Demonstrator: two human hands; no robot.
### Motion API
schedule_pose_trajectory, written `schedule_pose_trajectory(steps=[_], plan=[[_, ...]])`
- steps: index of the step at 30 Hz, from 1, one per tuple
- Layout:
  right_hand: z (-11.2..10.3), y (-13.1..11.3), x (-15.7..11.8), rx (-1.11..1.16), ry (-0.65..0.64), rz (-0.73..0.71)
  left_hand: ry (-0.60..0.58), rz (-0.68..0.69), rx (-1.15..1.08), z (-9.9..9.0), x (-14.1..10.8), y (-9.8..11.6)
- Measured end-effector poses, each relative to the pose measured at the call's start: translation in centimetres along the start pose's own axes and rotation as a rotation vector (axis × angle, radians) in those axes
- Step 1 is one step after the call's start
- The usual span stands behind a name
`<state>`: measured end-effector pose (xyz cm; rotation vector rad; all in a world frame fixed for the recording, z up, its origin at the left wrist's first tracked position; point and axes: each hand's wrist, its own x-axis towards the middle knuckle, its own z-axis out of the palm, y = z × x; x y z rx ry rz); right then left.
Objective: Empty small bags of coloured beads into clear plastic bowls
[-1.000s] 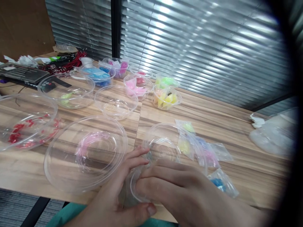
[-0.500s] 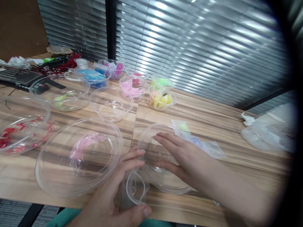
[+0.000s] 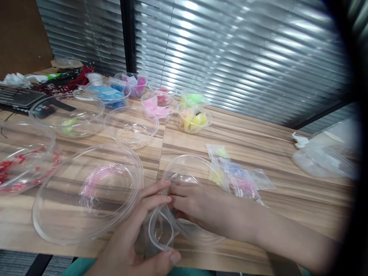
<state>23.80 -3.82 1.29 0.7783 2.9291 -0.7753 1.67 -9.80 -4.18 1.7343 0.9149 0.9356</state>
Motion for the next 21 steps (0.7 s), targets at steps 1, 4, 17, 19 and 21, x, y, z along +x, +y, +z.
schedule_pose_trajectory(steps=[1,4,17,19,21], plan=[[0.0,0.0,0.1,-0.021,-0.022,-0.003,0.001,0.001,0.001,-0.1,0.0,0.0],[-0.3,-0.2,0.5,-0.002,-0.081,0.047,-0.009,-0.012,0.002,-0.2,-0.1,0.1],[-2.4,-3.3,-0.7,0.416,0.505,0.164,-0.057,-0.064,-0.087,-0.2,-0.4,-0.1],[-2.4,-4.5,-0.4,0.444,0.555,0.093,-0.058,-0.102,-0.118,-0.2,-0.5,-0.1],[-2.0,-5.3,0.1,0.362,0.54,0.05,-0.054,-0.118,-0.123,-0.1,-0.5,0.1]])
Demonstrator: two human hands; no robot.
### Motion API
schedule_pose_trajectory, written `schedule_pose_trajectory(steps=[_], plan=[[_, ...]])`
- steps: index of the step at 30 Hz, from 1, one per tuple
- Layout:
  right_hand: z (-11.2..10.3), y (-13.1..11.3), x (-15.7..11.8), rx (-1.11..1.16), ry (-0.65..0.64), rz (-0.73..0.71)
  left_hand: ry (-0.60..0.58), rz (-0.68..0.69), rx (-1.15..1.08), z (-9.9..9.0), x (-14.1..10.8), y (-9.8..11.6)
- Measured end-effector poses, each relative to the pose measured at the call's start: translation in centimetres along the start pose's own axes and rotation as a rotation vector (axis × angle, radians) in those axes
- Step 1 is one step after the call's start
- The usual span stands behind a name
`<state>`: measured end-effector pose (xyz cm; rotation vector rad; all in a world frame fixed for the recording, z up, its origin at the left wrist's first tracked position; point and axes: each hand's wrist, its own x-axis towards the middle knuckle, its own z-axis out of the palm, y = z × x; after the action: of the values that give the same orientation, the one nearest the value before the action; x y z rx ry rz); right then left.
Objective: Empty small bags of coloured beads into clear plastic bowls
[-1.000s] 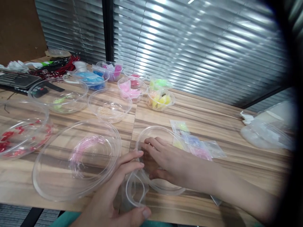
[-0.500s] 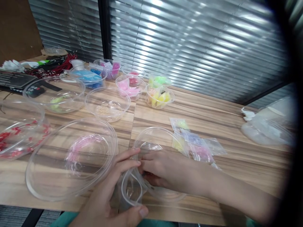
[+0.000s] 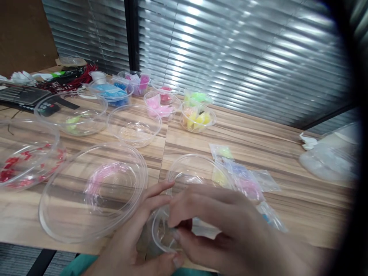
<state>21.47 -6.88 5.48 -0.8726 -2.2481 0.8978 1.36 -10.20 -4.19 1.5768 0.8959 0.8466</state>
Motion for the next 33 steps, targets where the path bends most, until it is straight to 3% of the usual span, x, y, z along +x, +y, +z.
schedule_pose_trajectory(steps=[5,9,15,21,26,29,31,33], plan=[[1.1,-0.1,-0.1,-0.315,-0.17,-0.055,0.029,0.055,0.045,0.1,0.2,0.2],[0.7,-0.3,0.0,-0.357,-0.246,-0.087,0.03,0.06,0.045,0.1,0.3,0.1],[0.4,-0.5,0.1,-0.335,-0.191,-0.131,0.029,0.054,-0.011,0.3,0.3,0.0],[0.5,-0.1,0.1,-0.201,-0.236,-0.053,0.029,0.057,0.037,0.2,0.4,0.1],[-1.6,-0.3,0.5,-0.062,-0.08,-0.018,0.016,0.055,0.103,0.0,0.2,0.1],[-3.3,0.9,0.4,-0.163,0.003,0.05,0.024,0.099,0.186,-0.2,-0.1,0.0],[-4.0,2.3,0.4,-0.246,-0.053,0.093,0.044,0.146,0.255,-0.3,-0.2,-0.1],[-4.1,3.8,0.5,-0.311,-0.218,0.088,0.06,0.199,0.337,-0.3,-0.1,-0.1]])
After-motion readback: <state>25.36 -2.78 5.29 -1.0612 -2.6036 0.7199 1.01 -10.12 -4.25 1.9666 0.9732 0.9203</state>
